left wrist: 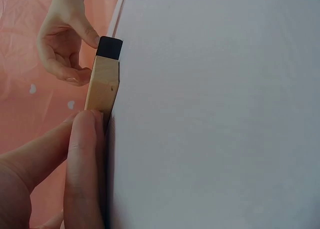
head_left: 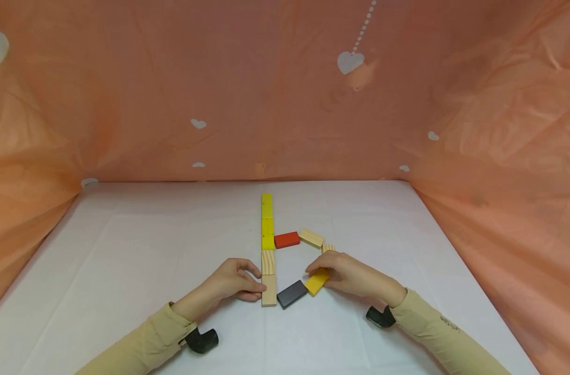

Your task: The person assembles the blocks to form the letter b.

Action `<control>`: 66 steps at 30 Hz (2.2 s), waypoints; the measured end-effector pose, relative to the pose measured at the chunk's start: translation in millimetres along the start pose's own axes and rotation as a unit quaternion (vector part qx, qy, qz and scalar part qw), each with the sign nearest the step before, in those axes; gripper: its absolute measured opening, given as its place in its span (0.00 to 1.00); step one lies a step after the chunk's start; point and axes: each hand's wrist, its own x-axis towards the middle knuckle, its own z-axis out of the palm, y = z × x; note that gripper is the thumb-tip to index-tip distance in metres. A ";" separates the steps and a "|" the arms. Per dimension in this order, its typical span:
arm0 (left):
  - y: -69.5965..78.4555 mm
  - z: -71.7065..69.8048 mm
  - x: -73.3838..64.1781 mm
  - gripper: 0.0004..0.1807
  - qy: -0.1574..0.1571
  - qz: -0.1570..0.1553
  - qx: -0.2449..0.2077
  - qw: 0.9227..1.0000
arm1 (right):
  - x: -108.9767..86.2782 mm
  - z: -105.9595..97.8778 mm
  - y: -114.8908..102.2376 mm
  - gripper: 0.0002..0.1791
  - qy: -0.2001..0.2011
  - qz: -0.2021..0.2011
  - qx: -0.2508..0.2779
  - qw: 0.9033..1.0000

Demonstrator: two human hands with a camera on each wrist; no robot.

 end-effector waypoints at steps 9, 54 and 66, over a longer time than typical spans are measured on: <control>1.0 -0.7 -0.9 0.19 -0.006 0.005 0.001 1.000 | -4.2 -7.2 3.5 0.21 0.020 -0.007 -0.002 1.000; 0.0 2.1 0.0 0.20 0.008 -0.010 -0.004 1.000 | -14.8 -15.5 40.1 0.36 0.075 0.077 0.074 0.991; -1.7 1.6 0.4 0.19 0.005 0.001 0.009 1.000 | -14.5 -15.3 41.2 0.35 0.073 0.066 0.071 0.993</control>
